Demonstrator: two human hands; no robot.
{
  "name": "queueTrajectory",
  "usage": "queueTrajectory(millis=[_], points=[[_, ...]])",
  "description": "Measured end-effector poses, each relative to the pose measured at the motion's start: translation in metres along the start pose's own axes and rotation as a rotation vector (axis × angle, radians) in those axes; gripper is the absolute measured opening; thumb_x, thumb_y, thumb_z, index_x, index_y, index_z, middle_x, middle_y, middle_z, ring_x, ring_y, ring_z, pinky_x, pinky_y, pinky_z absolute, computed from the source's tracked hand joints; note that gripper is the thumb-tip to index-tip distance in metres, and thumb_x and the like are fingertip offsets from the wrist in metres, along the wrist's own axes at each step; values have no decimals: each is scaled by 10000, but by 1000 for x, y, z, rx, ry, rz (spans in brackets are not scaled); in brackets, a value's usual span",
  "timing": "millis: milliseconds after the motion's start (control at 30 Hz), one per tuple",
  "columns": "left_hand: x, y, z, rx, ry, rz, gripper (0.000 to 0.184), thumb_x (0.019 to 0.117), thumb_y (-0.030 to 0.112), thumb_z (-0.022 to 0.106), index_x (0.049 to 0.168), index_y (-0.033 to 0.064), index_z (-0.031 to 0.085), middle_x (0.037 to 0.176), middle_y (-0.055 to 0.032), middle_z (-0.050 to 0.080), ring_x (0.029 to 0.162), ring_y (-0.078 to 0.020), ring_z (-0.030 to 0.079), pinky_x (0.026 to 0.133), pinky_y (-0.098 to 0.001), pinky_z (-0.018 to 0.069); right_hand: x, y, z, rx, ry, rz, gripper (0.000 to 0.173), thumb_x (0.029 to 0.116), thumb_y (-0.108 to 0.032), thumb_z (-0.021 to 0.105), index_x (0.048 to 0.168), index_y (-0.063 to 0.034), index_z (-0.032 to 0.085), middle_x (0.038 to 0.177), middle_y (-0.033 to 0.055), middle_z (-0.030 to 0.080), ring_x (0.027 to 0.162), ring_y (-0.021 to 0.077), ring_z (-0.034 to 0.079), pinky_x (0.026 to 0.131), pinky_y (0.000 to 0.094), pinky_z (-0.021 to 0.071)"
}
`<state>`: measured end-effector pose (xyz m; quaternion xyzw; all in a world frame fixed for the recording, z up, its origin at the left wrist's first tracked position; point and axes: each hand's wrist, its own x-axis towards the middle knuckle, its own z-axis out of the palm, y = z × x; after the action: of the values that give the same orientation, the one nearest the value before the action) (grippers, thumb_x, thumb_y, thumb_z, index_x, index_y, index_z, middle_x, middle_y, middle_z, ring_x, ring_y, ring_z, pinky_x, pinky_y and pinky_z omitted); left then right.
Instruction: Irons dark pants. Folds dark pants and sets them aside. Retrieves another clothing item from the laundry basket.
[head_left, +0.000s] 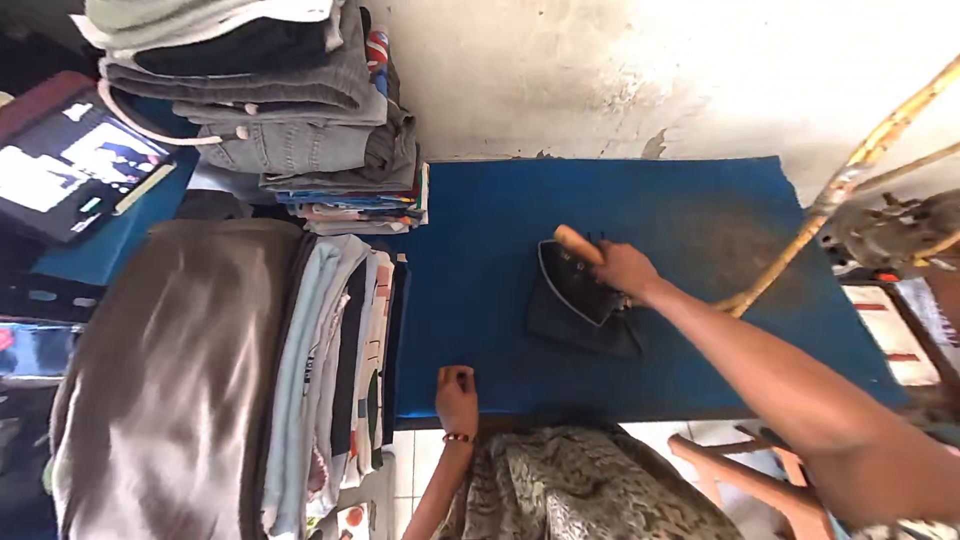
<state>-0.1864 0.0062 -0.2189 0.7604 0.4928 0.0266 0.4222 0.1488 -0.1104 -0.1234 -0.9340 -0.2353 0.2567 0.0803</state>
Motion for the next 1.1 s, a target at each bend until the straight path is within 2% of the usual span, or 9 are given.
queueTrajectory(millis=[233, 300, 433, 567, 700, 833, 900, 1000, 1100], points=[[-19, -42, -30, -129, 174, 25, 203, 997, 92, 644, 1061, -89, 708, 1132, -273, 668, 983, -367, 673, 912, -503, 536, -68, 29, 2, -277, -65, -179, 458, 884, -274, 788, 1274, -82, 645, 947, 224, 706, 919, 447, 691, 776, 647, 540], [-10, -27, -22, -134, 153, 57, 201, 999, 91, 643, 1068, -87, 705, 1134, -267, 671, 1002, -371, 672, 929, -504, 534, -97, 42, 33, -331, -217, -269, 522, 934, -277, 723, 1388, -61, 580, 1051, 280, 693, 1016, 494, 666, 886, 665, 504], [9, 31, 2, -63, 18, 269, 230, 1018, 112, 602, 1111, -75, 699, 1196, -254, 664, 1056, -346, 681, 929, -459, 560, -112, 52, 41, -374, -348, -401, 515, 983, -227, 642, 1421, 10, 509, 1030, 339, 667, 992, 551, 652, 861, 680, 484], [16, 84, 40, 136, -134, 481, 359, 1042, 211, 574, 1307, -17, 655, 1390, -214, 611, 1331, -379, 549, 1135, -488, 427, -67, 82, 10, -211, -184, -145, 501, 990, -269, 663, 1425, -43, 560, 1077, 288, 695, 1053, 484, 665, 919, 642, 498], [22, 96, 91, 359, -170, 489, 467, 1064, 286, 530, 1481, 76, 545, 1554, -146, 493, 1447, -380, 433, 1143, -563, 363, -4, 143, -29, -34, -25, 31, 452, 958, -236, 721, 1341, -28, 600, 1060, 309, 680, 1006, 515, 664, 833, 708, 507], [16, 99, 116, 355, 3, 430, 434, 1052, 239, 548, 1435, 38, 585, 1534, -187, 505, 1411, -428, 466, 1105, -599, 388, 44, 206, -57, 24, -14, 226, 510, 944, -304, 748, 1264, 64, 597, 1095, 353, 647, 1033, 546, 637, 842, 729, 487], [15, 102, 124, 384, 94, 480, 414, 1045, 193, 539, 1420, 28, 599, 1518, -198, 521, 1396, -445, 484, 1102, -611, 389, 46, 218, -61, -24, 85, 281, 620, 925, -294, 773, 1322, 116, 532, 1156, 413, 612, 1096, 606, 602, 862, 771, 456], [24, 115, 138, 437, 119, 521, 423, 1056, 156, 495, 1453, 27, 567, 1532, -179, 514, 1415, -444, 468, 1147, -625, 340, 19, 185, -41, -89, 437, 11, 738, 891, -45, 698, 1531, 88, 355, 1471, 421, 416, 1389, 626, 369, 1060, 833, 251], [39, 118, 150, 519, 101, 514, 469, 1066, 206, 470, 1491, 14, 515, 1560, -161, 486, 1442, -431, 441, 1170, -651, 283, -11, 121, 42, -99, 496, -472, 667, 1007, -226, 582, 1578, 23, 346, 1641, 268, 307, 1540, 448, 256, 1171, 755, 175]])
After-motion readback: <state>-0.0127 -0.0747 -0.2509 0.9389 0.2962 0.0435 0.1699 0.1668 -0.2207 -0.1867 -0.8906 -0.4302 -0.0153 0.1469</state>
